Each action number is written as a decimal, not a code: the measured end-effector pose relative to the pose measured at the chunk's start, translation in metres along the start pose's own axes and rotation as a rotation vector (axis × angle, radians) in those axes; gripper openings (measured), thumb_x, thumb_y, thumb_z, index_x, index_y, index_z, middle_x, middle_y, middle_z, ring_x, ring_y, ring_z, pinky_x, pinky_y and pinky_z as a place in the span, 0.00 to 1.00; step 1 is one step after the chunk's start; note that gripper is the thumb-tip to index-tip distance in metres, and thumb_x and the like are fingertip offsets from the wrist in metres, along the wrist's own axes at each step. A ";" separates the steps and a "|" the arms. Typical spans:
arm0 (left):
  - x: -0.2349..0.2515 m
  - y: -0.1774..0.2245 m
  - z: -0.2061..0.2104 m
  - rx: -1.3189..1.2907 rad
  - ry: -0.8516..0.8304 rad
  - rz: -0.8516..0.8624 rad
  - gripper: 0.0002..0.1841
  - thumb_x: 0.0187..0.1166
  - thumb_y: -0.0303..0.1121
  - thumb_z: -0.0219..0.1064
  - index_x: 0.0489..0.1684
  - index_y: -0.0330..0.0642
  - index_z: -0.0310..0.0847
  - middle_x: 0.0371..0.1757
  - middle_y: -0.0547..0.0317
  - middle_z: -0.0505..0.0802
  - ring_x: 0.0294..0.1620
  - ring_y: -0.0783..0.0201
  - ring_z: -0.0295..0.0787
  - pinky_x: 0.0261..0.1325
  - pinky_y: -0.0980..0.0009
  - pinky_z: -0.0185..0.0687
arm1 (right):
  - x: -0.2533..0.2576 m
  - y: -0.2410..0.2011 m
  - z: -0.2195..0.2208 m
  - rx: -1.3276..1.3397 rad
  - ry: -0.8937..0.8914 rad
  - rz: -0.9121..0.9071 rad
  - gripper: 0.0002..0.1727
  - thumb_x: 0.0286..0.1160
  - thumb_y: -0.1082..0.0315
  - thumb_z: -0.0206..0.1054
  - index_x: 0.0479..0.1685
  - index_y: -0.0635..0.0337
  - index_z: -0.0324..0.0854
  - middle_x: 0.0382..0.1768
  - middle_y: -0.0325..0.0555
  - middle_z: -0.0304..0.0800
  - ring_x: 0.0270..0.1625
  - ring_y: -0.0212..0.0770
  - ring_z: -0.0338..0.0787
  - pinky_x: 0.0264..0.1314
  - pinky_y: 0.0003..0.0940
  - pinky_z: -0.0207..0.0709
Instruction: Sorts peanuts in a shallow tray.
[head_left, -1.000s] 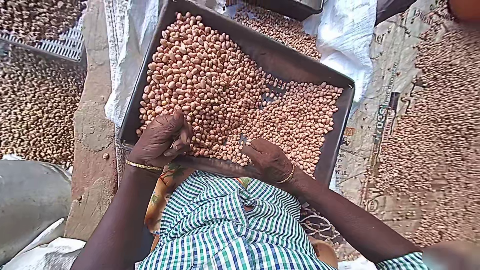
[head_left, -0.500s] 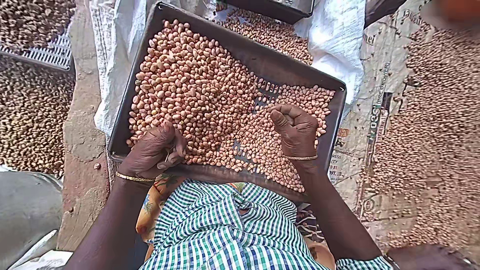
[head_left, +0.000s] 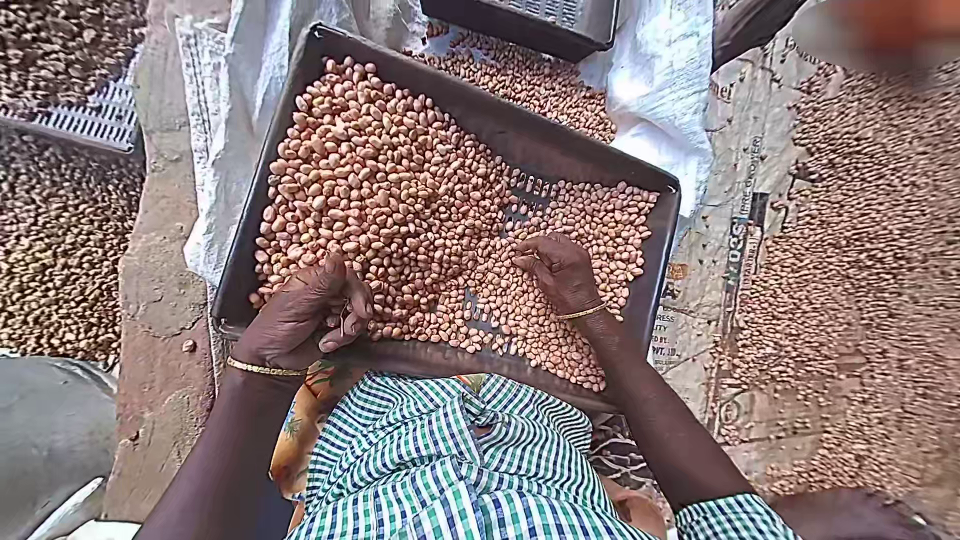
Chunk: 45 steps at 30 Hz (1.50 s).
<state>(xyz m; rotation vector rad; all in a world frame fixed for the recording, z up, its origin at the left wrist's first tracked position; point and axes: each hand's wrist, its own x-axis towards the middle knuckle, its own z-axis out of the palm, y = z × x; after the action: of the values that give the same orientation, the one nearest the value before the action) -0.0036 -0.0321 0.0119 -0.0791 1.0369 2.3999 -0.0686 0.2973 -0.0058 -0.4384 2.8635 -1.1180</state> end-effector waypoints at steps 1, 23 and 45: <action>0.000 0.000 0.000 -0.024 -0.006 0.013 0.25 0.86 0.53 0.58 0.23 0.48 0.91 0.16 0.71 0.87 0.13 0.84 0.79 0.17 0.90 0.72 | 0.003 0.001 -0.001 0.235 0.073 0.071 0.07 0.73 0.76 0.70 0.46 0.68 0.88 0.29 0.38 0.82 0.28 0.25 0.73 0.36 0.18 0.68; 0.002 0.004 0.013 -0.153 0.121 0.081 0.30 0.91 0.30 0.42 0.12 0.49 0.81 0.11 0.73 0.84 0.09 0.84 0.73 0.14 0.88 0.67 | 0.204 -0.249 0.031 0.205 -0.243 -0.671 0.24 0.88 0.72 0.54 0.79 0.71 0.72 0.78 0.61 0.77 0.81 0.45 0.77 0.84 0.30 0.65; -0.002 -0.003 -0.003 -0.155 0.018 0.079 0.22 0.85 0.51 0.61 0.27 0.49 0.93 0.19 0.74 0.89 0.17 0.84 0.82 0.22 0.89 0.75 | -0.030 0.027 -0.047 -0.094 -0.627 -0.542 0.24 0.72 0.63 0.51 0.53 0.44 0.95 0.73 0.53 0.86 0.83 0.71 0.72 0.78 0.82 0.49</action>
<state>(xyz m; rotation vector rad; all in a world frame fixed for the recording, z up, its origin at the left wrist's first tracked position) -0.0004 -0.0333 0.0083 -0.1163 0.8750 2.5535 -0.0529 0.3551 0.0086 -1.3501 2.2882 -0.6969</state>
